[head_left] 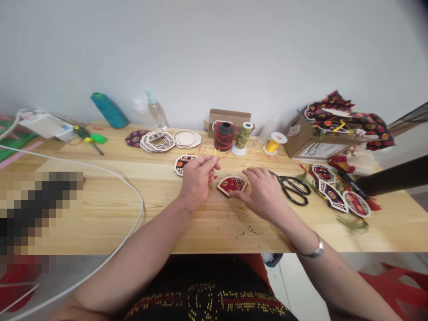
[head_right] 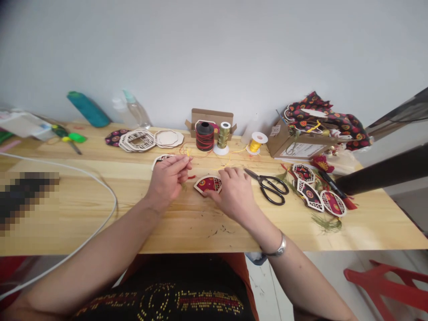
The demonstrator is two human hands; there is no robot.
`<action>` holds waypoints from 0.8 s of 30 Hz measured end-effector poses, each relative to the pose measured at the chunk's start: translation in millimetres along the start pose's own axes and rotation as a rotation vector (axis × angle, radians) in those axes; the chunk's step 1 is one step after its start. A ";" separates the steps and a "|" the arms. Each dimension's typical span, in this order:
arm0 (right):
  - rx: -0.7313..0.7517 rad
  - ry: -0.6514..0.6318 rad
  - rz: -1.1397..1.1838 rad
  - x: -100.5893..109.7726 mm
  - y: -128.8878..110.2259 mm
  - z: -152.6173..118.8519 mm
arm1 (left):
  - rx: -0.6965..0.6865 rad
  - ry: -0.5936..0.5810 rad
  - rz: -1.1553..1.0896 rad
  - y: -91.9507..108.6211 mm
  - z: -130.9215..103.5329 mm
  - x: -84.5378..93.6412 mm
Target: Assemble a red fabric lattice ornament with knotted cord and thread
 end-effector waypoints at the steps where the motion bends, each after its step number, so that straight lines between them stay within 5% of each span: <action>1: 0.022 -0.017 0.050 3.8 5.1 5.1 | -0.006 -0.017 0.031 0.0 -0.6 -0.2; 4: 0.043 -0.069 0.286 11.1 20.7 22.5 | -0.083 -0.096 0.208 6.2 -7.0 -2.4; 7: 0.036 -0.086 0.440 10.9 31.9 34.5 | -0.315 -0.209 0.518 21.1 -19.7 -5.7; 13: 0.116 -0.122 0.472 -3.2 39.9 25.9 | -0.686 -0.279 0.785 30.7 -31.4 4.0; 18: 0.130 -0.145 0.317 -5.8 44.7 13.9 | -0.662 -0.259 0.879 5.5 -16.7 21.6; 24: -0.039 -0.286 0.202 -2.5 42.5 12.6 | -0.534 -0.184 0.838 -9.1 -6.7 33.7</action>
Point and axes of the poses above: each hand's wrist, its own z-axis towards the middle knuckle, its own x-axis out of the back of the hand, y = z × x, the point moved 3 cm from there along z, towards the middle knuckle, and after that the axes turned 11 degrees about y, right-handed, at the moved point
